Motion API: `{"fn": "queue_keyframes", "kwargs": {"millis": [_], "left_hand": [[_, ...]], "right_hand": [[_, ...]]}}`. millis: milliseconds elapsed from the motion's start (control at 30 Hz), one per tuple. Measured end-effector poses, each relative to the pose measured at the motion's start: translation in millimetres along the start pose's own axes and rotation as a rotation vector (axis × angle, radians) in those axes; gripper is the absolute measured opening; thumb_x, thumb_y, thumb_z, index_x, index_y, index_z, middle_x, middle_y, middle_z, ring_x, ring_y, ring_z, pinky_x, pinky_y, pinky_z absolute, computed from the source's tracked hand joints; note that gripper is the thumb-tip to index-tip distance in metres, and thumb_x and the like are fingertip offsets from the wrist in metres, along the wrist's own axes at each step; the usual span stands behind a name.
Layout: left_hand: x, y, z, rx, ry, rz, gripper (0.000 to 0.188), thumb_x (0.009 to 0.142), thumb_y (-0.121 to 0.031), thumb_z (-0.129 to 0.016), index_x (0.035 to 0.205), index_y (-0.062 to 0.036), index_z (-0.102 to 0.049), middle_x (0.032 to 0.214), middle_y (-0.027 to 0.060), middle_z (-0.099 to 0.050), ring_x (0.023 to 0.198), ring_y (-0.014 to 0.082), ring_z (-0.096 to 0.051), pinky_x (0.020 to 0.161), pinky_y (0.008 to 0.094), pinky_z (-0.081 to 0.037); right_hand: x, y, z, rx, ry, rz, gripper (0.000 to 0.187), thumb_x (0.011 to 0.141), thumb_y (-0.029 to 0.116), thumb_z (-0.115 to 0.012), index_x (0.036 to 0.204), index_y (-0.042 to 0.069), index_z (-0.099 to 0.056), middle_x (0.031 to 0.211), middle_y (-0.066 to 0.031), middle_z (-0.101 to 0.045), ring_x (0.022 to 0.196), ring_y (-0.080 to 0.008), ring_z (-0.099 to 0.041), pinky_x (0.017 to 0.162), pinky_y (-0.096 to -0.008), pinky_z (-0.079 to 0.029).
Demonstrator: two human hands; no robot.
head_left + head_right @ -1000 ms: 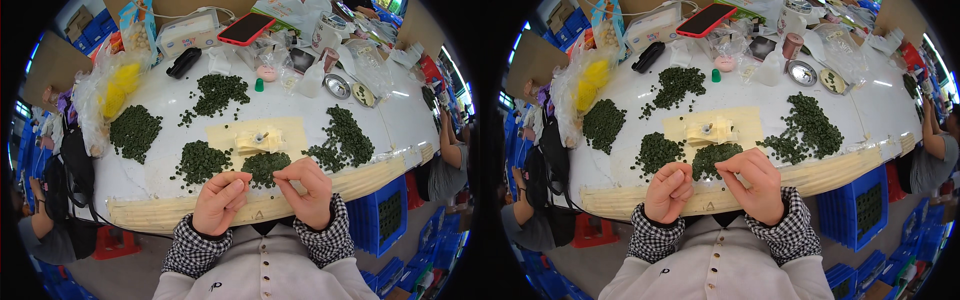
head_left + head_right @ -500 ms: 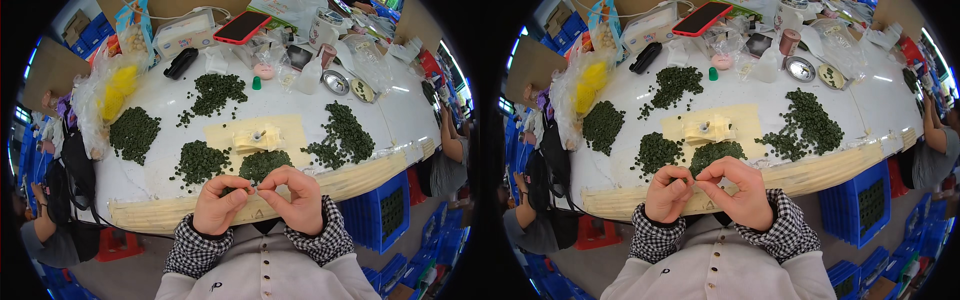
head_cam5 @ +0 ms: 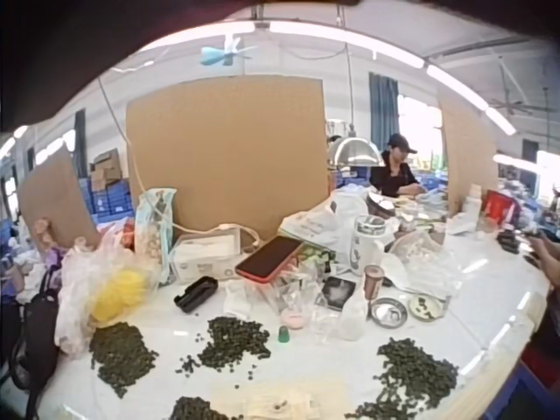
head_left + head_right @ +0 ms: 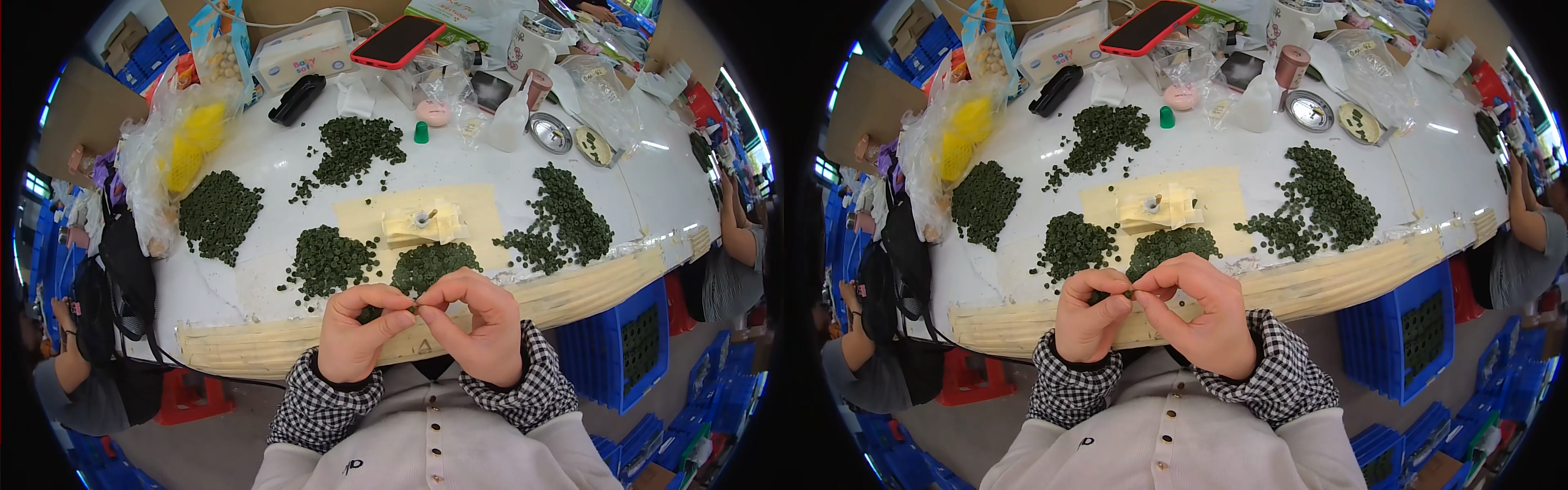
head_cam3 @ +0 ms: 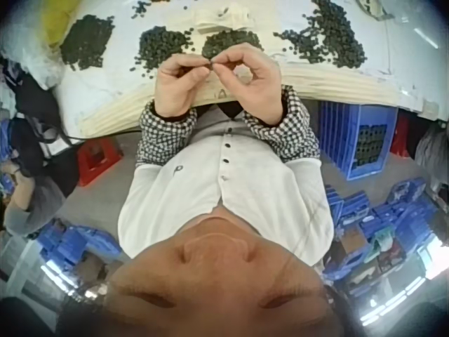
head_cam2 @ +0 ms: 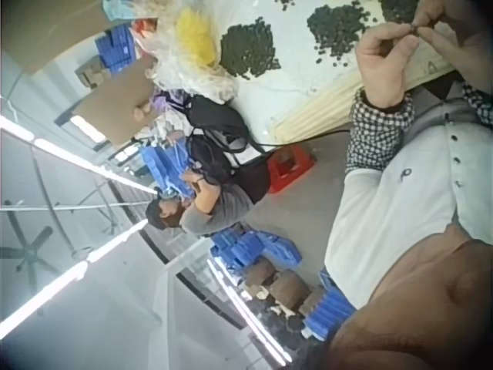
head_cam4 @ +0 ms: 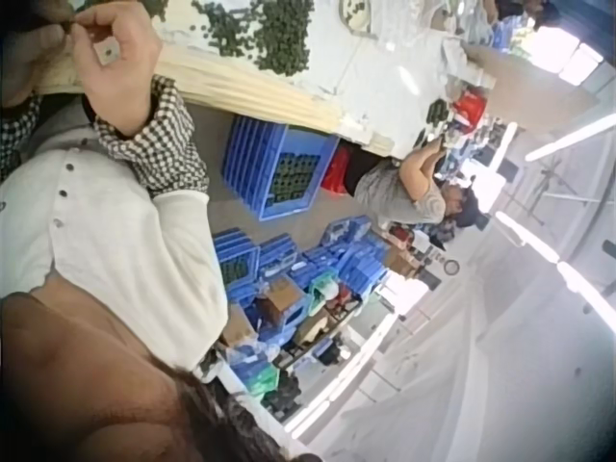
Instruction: The person is sorting and inspecting small green plastic parts on a factory workbench.
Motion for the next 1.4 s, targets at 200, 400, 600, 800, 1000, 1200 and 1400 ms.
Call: {"fn": "queue_keyframes", "kwargs": {"millis": [200, 400, 600, 800, 1000, 1200, 1400], "left_hand": [[-0.3, -1.7, 2.2, 0.051, -0.043, -0.019, 0.017, 0.072, 0.011, -0.066, 0.086, 0.0003, -0.065, 0.086, 0.0083, -0.064, 0.08, 0.0135, -0.059, 0.075, 0.0249, -0.046], [-0.1, -2.6, 2.0, 0.038, -0.052, -0.015, 0.018, 0.072, 0.012, -0.066, 0.085, 0.0005, -0.065, 0.087, 0.0086, -0.064, 0.081, 0.0136, -0.059, 0.074, 0.0252, -0.047], [0.0, -8.7, 3.3, 0.15, -0.103, -0.1, 0.015, 0.072, 0.011, -0.067, 0.083, 0.0003, -0.066, 0.087, 0.0091, -0.065, 0.081, 0.0139, -0.059, 0.072, 0.0244, -0.046], [-0.5, -11.6, 3.9, 0.295, -0.103, -0.148, 0.015, 0.072, 0.01, -0.067, 0.084, 0.0003, -0.067, 0.088, 0.0095, -0.065, 0.082, 0.0137, -0.059, 0.072, 0.0243, -0.046], [1.9, 0.7, -7.5, 0.046, 0.062, 0.05, 0.015, 0.075, 0.008, -0.067, 0.087, 0.0008, -0.066, 0.088, 0.0086, -0.065, 0.083, 0.0121, -0.059, 0.075, 0.0232, -0.046], [-0.5, 13.6, -7.1, -0.061, 0.155, 0.168, 0.014, 0.077, 0.003, -0.068, 0.089, 0.0012, -0.063, 0.088, 0.0068, -0.064, 0.08, 0.0109, -0.059, 0.074, 0.0226, -0.047], [-2.3, 13.3, -11.4, 0.072, 0.147, 0.262, 0.009, 0.08, 0.0, -0.065, 0.089, 0.0022, -0.064, 0.086, 0.0063, -0.065, 0.079, 0.0099, -0.059, 0.074, 0.0226, -0.046]], "right_hand": [[-1.1, 6.1, -0.4, -0.086, -0.031, 0.059, 0.011, 0.073, -0.003, -0.066, 0.083, 0.001, -0.064, 0.078, -0.0073, -0.061, 0.07, -0.0161, -0.056, 0.062, -0.0256, -0.046], [-0.9, 11.4, -1.3, -0.135, -0.028, 0.095, 0.014, 0.073, -0.004, -0.065, 0.086, 0.001, -0.064, 0.08, -0.0075, -0.061, 0.07, -0.0161, -0.056, 0.062, -0.0255, -0.046], [-1.4, 28.5, -2.4, -0.332, -0.028, 0.241, 0.02, 0.071, -0.005, -0.065, 0.09, 0.001, -0.065, 0.081, -0.0096, -0.061, 0.07, -0.0211, -0.057, 0.061, -0.0276, -0.047], [-1.5, 33.1, -1.3, -0.385, -0.007, 0.261, 0.022, 0.068, -0.006, -0.067, 0.089, 0.002, -0.065, 0.08, -0.0089, -0.061, 0.069, -0.0225, -0.058, 0.06, -0.03, -0.047], [1.5, 28.4, 4.4, -0.236, 0.042, 0.2, 0.021, 0.065, -0.006, -0.07, 0.084, 0.003, -0.066, 0.078, -0.0074, -0.06, 0.071, -0.0208, -0.057, 0.06, -0.0291, -0.046], [3.4, 24.9, 3.9, -0.18, 0.147, 0.242, 0.016, 0.066, -0.004, -0.072, 0.078, 0.004, -0.065, 0.077, -0.0066, -0.057, 0.069, -0.0191, -0.055, 0.061, -0.0269, -0.044], [3.2, 23.8, 9.0, -0.216, 0.134, 0.25, 0.017, 0.066, -0.003, -0.073, 0.078, 0.004, -0.064, 0.077, -0.0058, -0.058, 0.069, -0.0189, -0.055, 0.061, -0.0274, -0.044]]}}
Point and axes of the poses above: each hand's wrist, its own x-axis towards the middle knuckle, its own z-axis out of the back of the hand, y = z × x, the point moved 8 cm from there along x, towards the middle knuckle
